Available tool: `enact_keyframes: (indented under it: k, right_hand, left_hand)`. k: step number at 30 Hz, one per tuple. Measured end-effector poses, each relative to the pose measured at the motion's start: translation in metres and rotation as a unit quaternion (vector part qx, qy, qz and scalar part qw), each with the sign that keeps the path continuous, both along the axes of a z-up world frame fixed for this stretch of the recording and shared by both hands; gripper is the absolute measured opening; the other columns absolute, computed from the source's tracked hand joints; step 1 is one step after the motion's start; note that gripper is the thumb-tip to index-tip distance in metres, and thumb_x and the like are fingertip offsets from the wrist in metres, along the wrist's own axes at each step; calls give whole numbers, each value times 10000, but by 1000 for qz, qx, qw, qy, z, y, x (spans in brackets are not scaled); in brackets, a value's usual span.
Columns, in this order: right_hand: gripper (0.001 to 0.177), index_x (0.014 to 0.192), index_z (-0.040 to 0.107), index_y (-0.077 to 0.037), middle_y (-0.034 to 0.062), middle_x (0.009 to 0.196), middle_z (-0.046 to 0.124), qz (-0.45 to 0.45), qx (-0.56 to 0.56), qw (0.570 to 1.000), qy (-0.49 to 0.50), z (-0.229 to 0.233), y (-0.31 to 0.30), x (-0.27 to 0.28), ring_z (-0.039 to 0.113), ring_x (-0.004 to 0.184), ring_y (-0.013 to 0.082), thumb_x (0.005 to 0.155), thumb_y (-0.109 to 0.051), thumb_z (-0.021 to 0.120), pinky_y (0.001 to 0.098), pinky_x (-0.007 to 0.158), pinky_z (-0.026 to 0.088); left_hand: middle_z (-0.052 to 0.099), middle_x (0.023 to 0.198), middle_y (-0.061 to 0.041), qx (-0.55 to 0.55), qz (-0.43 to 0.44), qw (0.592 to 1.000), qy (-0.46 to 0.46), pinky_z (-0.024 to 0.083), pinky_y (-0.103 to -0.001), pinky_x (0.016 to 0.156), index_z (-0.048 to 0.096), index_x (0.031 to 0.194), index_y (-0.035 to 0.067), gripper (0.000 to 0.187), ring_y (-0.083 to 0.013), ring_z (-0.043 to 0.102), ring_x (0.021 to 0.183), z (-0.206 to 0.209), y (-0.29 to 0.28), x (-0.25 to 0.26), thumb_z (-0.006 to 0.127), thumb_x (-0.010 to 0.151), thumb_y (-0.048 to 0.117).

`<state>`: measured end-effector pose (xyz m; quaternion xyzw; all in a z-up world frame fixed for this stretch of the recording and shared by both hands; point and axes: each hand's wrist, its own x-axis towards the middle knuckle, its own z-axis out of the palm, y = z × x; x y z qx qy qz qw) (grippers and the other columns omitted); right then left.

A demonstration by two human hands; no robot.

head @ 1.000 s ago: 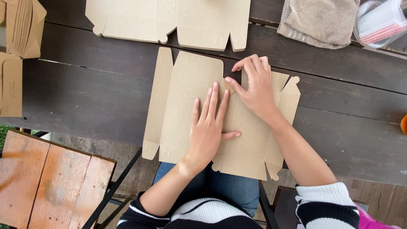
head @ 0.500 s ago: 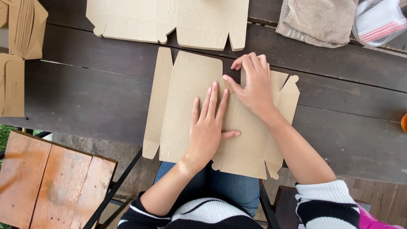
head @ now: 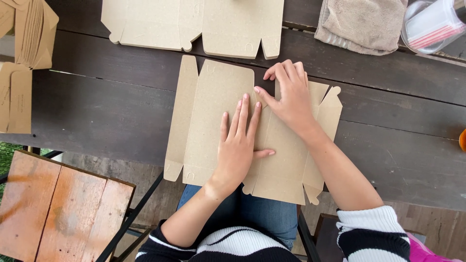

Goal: The person folds a flat cardboard box into a three-dimensional container by hand. They fold the side flaps, tuck the tabs into slots, and secure the box shape, then lift and rotate the finished box to show the completed assembly.

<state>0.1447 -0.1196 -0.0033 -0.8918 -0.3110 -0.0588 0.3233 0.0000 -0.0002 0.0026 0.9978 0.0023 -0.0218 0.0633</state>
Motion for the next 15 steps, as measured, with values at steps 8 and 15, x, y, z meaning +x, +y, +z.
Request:
enact_keyframes:
  k: [8, 15]
  right_hand:
    - [297, 1014, 612, -191, -24, 975, 485, 3, -27, 1000, 15, 7, -9, 1, 469, 1019, 222, 910, -376, 819, 369, 888, 382]
    - [314, 1044, 616, -173, 15, 1052, 457, 22, -37, 998, 45, 12, -22, 4, 458, 1036, 255, 903, -349, 835, 415, 944, 406]
  left_hand:
    - [112, 1689, -138, 1, 2, 1000, 3, 132, -491, 1243, 160, 1632, 185, 1271, -219, 168, 1560, -3, -1, 0, 613, 643, 841]
    - [111, 1688, -135, 2, 4, 1000, 5, 138, -488, 1244, 152, 1632, 186, 1275, -215, 177, 1558, -3, -1, 0, 626, 641, 834]
